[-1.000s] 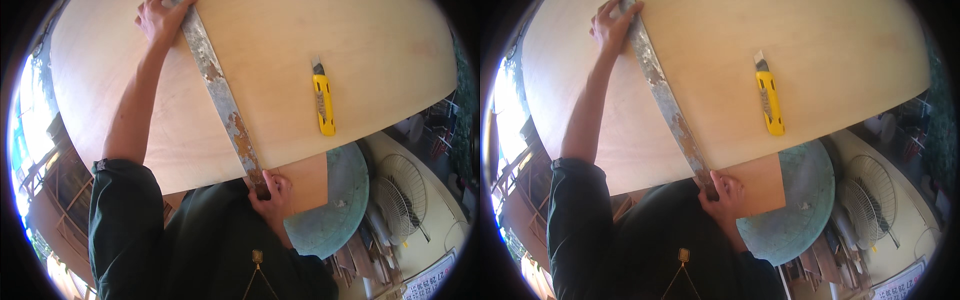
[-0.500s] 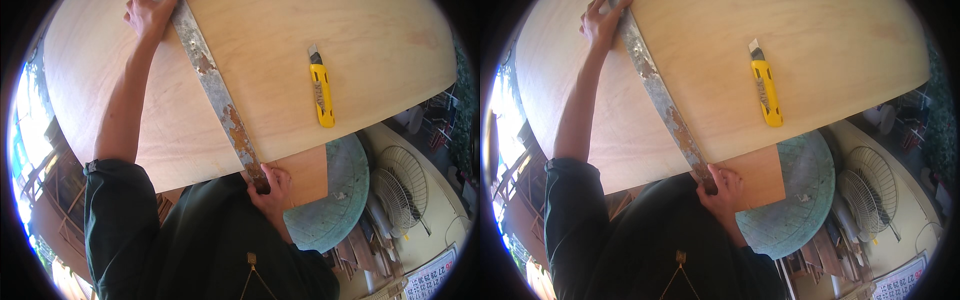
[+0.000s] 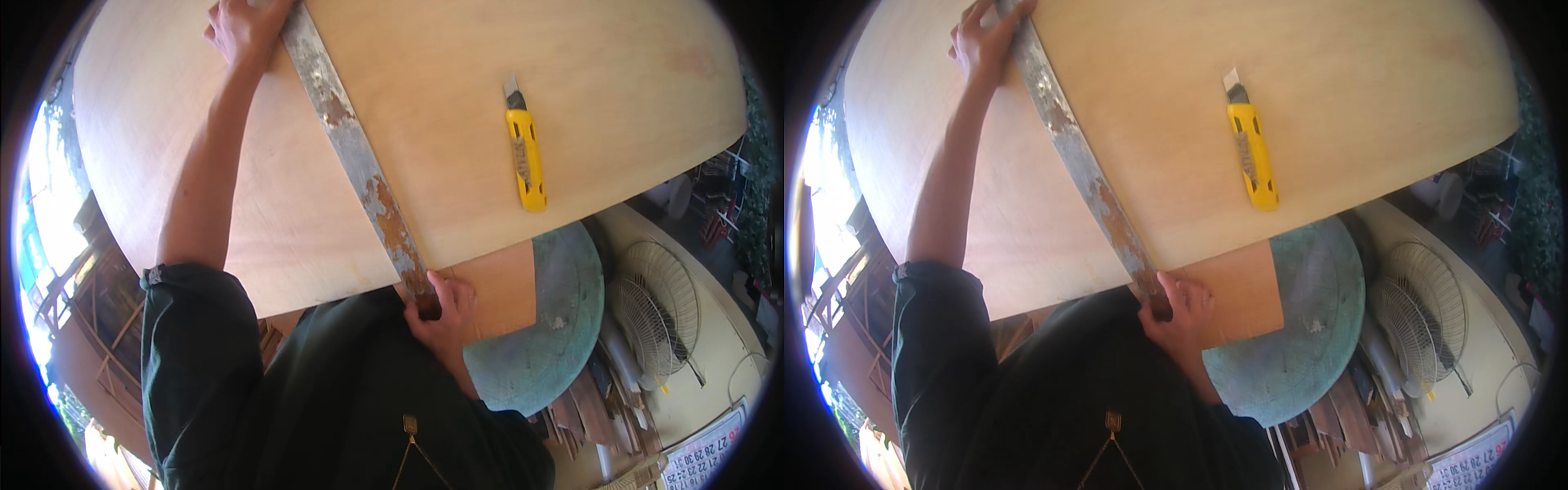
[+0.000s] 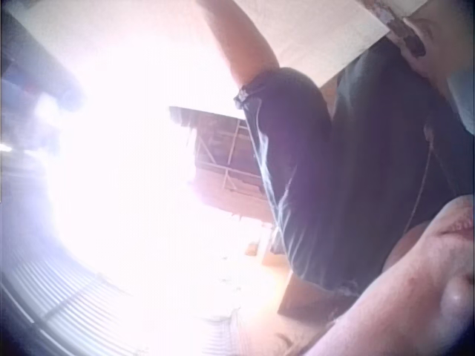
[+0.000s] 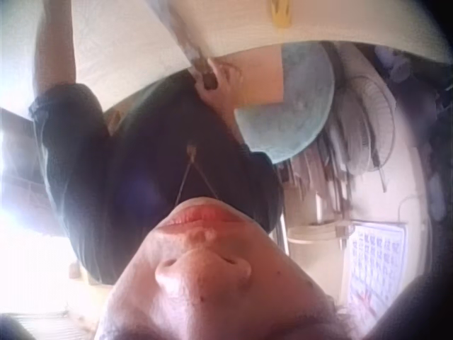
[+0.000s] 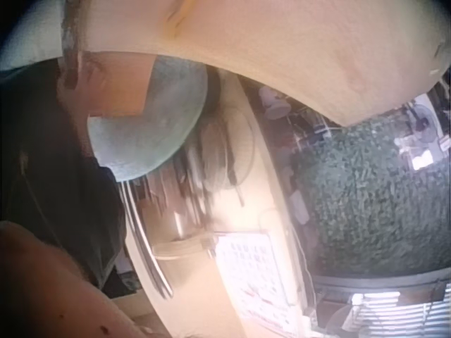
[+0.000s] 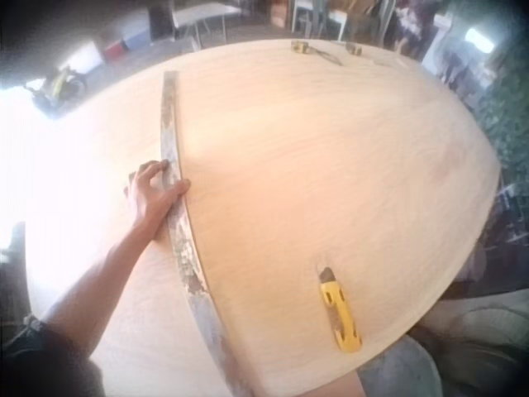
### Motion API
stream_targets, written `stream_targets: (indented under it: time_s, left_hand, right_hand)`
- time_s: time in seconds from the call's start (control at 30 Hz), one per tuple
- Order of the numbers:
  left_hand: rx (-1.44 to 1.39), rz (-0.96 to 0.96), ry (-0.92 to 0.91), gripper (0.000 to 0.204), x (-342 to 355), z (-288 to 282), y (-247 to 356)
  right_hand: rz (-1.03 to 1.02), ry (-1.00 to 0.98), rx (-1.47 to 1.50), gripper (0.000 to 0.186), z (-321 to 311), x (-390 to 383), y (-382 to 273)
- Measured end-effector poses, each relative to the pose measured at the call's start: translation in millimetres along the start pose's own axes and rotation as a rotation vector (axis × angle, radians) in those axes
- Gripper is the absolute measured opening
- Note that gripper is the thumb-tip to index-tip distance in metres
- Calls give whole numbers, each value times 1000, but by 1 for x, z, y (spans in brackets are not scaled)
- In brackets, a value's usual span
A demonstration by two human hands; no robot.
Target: The person measures and marks a large sheet of plywood with a tape measure and pencil. They then use a metal straightedge and a utility knife to score and cut the plywood into smaller rectangular pieces, separating the cut sections and moving them aside.
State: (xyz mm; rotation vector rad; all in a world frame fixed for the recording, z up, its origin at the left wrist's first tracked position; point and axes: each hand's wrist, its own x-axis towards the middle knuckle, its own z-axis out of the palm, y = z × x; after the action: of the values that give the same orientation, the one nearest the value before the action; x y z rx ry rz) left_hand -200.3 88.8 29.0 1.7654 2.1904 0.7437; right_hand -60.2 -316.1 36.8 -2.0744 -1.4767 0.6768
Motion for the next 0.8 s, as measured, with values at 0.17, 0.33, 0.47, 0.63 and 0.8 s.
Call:
stream_targets:
  time_s: [0.17, 0.33, 0.47, 0.63, 0.8]
  left_hand:
    - [96, 177, 66, 68, 23, 13, -30]
    - [-6, 158, 28, 73, 18, 12, -25]
    - [5, 165, 34, 73, 19, 13, -28]
    - [-1, 174, 40, 73, 20, 14, -29]
    - [0, 176, 32, 73, 18, 15, -29]
  right_hand:
    - [-7, -1, -33, 55, 0, -4, 0]
    - [-23, 40, -34, 56, 3, -3, 1]
    - [-17, 51, -39, 57, 3, -3, 0]
    - [-3, 45, -36, 57, 3, -4, 0]
    - [-1, 47, -46, 57, 2, -4, 0]
